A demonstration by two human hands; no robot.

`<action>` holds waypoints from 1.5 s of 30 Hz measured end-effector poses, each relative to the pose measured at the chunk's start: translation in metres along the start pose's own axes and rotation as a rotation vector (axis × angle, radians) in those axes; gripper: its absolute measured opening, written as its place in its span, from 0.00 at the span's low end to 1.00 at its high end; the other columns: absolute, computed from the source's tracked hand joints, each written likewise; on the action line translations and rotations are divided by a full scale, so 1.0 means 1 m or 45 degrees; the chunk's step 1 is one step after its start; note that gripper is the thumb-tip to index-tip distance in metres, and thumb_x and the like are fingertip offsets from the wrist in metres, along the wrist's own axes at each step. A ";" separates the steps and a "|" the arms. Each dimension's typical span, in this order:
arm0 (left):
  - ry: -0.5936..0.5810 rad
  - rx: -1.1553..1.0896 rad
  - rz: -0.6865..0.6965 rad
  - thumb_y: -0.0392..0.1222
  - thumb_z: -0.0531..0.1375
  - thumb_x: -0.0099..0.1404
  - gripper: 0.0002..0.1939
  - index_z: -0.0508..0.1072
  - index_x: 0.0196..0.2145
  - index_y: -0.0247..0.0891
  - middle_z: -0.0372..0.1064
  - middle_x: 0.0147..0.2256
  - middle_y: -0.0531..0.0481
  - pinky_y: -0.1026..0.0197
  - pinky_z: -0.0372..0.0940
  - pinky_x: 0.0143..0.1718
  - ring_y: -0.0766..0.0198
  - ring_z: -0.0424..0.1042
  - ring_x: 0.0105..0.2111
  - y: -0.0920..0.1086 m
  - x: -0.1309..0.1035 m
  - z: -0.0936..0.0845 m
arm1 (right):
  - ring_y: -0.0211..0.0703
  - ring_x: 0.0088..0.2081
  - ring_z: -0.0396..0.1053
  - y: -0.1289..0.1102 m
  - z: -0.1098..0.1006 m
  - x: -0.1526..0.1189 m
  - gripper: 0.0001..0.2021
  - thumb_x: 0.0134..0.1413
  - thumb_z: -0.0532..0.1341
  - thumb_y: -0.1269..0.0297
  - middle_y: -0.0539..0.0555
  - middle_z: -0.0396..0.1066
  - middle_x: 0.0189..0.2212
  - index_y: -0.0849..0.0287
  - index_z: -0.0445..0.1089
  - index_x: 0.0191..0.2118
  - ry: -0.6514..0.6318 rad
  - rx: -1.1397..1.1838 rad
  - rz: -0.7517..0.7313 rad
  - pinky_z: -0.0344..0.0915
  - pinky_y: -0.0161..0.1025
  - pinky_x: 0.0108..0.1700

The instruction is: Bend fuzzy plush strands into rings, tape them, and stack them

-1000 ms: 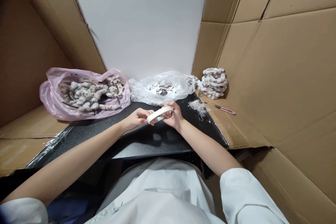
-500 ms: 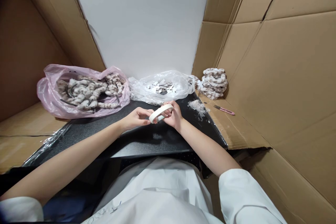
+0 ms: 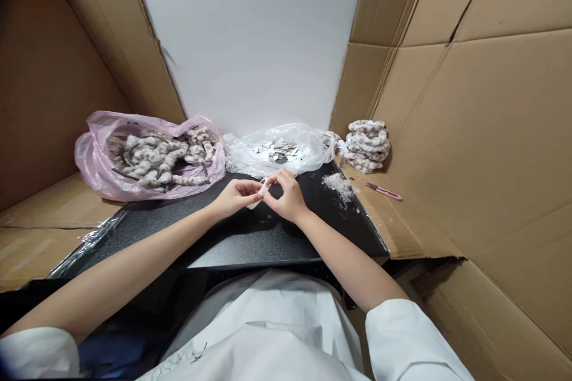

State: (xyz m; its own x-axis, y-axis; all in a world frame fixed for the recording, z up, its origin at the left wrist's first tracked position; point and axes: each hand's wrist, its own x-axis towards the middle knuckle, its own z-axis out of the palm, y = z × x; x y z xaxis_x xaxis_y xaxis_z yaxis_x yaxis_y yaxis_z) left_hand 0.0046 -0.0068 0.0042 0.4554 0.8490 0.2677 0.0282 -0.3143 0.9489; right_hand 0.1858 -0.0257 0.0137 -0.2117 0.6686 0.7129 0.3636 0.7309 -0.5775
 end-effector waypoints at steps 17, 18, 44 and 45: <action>0.007 0.282 -0.065 0.53 0.67 0.51 0.25 0.78 0.38 0.27 0.67 0.22 0.51 0.69 0.49 0.19 0.73 0.56 0.19 -0.010 0.003 -0.006 | 0.45 0.32 0.71 0.019 0.014 -0.007 0.03 0.46 0.66 0.70 0.54 0.74 0.27 0.57 0.72 0.26 -0.043 0.036 0.114 0.66 0.42 0.38; 0.005 0.289 -0.067 0.53 0.67 0.51 0.24 0.78 0.37 0.27 0.67 0.22 0.51 0.70 0.49 0.19 0.74 0.56 0.19 -0.010 0.003 -0.006 | 0.45 0.32 0.71 0.020 0.014 -0.007 0.03 0.46 0.66 0.70 0.53 0.74 0.27 0.57 0.72 0.26 -0.046 0.042 0.123 0.66 0.42 0.38; -0.095 0.440 -0.072 0.51 0.65 0.52 0.20 0.79 0.33 0.28 0.68 0.22 0.51 0.68 0.49 0.21 0.72 0.57 0.20 -0.008 0.004 -0.014 | 0.44 0.28 0.72 0.022 0.026 -0.012 0.05 0.45 0.63 0.74 0.53 0.75 0.25 0.58 0.74 0.25 -0.005 0.051 0.120 0.67 0.40 0.34; -0.098 0.441 -0.076 0.51 0.65 0.52 0.20 0.79 0.33 0.29 0.68 0.22 0.51 0.68 0.50 0.21 0.72 0.57 0.20 -0.008 0.004 -0.015 | 0.43 0.28 0.72 0.023 0.027 -0.012 0.05 0.45 0.62 0.74 0.52 0.75 0.25 0.58 0.73 0.25 -0.019 0.052 0.127 0.67 0.39 0.34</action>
State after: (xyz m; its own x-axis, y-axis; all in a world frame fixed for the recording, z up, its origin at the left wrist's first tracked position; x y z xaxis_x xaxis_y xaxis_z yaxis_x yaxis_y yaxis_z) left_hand -0.0069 0.0055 -0.0001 0.5091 0.8399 0.1881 0.3508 -0.4020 0.8458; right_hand 0.1724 -0.0137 -0.0190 -0.1899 0.7402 0.6450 0.3467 0.6652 -0.6613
